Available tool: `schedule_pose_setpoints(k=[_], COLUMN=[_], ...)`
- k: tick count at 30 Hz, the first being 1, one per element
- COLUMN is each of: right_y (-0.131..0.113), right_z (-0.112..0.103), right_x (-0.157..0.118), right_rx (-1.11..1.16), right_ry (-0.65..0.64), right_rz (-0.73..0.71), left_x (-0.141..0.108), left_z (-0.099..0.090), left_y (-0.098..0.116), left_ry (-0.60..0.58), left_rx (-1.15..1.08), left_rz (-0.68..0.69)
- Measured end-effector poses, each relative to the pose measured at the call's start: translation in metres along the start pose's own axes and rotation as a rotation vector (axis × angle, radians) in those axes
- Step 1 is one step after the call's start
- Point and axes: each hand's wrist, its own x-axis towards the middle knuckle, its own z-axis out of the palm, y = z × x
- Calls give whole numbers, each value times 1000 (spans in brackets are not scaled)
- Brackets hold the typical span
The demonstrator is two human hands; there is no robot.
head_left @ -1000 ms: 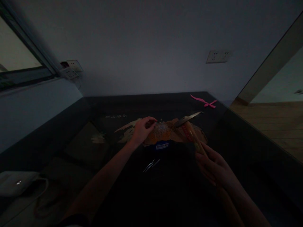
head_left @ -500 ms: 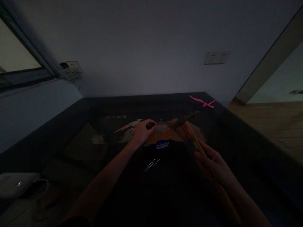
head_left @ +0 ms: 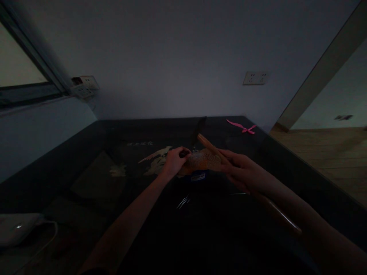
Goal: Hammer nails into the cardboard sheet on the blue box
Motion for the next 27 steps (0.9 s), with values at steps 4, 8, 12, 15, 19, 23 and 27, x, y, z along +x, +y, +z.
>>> schedule_pose_setpoints(k=[4,8,12,15,19,23,27], right_y=[4,-2,0,2,0,2,1], right_z=[0,-1,1,2,2,5,5], right_x=[6,5,7,8,4,3,2], right_rx=[-39,-61,-90,-132,-134,-146,-150], right_ry=[-54,-41,-62,-67,-24,-46,-37], right_rz=[61,31,20,39,39,73,103], left_x=[1,3,3,3,3,4,4], left_z=[0,1,1,1,2,2,2], left_y=[0,-3,-3,-2,-1,-2,-4], left_ry=[-2,-6,2,6,-10,-11,-12], left_rx=[32,-5,19,50,-4,35,55], left_rz=[-12,-50,-68,-74,-113,-123,-129])
